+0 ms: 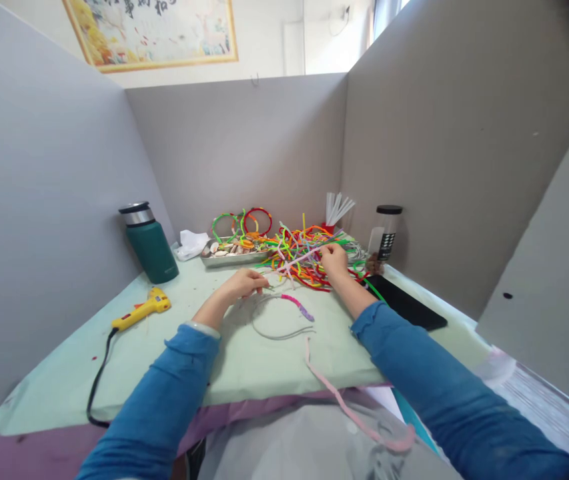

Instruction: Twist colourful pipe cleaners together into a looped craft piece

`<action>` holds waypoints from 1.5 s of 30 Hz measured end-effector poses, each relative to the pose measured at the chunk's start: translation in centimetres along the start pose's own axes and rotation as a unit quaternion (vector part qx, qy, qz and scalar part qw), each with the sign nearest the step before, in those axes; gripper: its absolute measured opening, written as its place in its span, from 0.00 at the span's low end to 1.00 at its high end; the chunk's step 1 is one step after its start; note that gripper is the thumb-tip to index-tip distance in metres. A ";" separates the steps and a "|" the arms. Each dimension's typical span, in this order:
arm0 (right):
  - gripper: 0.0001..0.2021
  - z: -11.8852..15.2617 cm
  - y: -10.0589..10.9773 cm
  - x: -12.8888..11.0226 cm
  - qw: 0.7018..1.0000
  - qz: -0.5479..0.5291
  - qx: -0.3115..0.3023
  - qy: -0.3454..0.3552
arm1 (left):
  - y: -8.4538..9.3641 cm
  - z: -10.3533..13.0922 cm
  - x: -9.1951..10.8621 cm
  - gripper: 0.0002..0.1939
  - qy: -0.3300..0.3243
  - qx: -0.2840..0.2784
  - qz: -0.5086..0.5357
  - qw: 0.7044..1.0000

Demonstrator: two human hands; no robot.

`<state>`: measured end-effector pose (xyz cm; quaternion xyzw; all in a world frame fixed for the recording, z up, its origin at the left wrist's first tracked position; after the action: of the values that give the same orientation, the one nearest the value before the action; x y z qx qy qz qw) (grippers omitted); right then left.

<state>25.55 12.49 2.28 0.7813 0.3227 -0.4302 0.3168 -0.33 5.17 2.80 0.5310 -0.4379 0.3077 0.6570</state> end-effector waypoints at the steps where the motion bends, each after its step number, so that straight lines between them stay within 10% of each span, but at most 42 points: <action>1: 0.09 -0.1 0.0 0.2 1.000 0.001 0.003 -0.006 | 0.5 -0.1 -0.1 0.16 -0.002 0.026 -0.028 0.999; 10: 0.08 0.1 -0.2 0.2 1.000 0.014 -0.007 0.000 | 3.4 -0.4 0.7 0.11 -0.059 0.200 -0.247 0.946; 25: 0.12 -0.4 0.3 1.1 0.997 -0.035 -0.011 -0.074 | 4.7 0.6 2.0 0.13 -0.064 0.197 -0.177 0.962; 32: 0.10 2.9 -1.9 -2.1 0.993 -0.078 -0.088 0.014 | 5.9 2.0 2.6 0.13 -0.027 0.366 -0.354 0.860; 40: 0.08 8.3 -3.3 -6.9 0.963 -0.035 -0.169 0.205 | -1.4 0.9 4.0 0.16 -0.129 0.163 -0.101 0.973; 45: 0.08 8.9 -3.7 -6.9 0.948 -0.082 -0.230 0.205 | -1.6 0.9 3.8 0.11 -0.149 0.186 -0.112 0.965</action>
<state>15.59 6.25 3.72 0.7291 0.5338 -0.1996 0.3789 2.44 3.67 5.55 0.7295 -0.4039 0.2259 0.5037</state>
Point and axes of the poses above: each hand's wrist, its own z-axis away from the middle knuckle, its own y-axis out of the back of the hand, x = y × z, the point moved 6 cm from there along -z, towards the middle knuckle, and after that the axes turned 7 degrees about z, right-handed, at the moved point
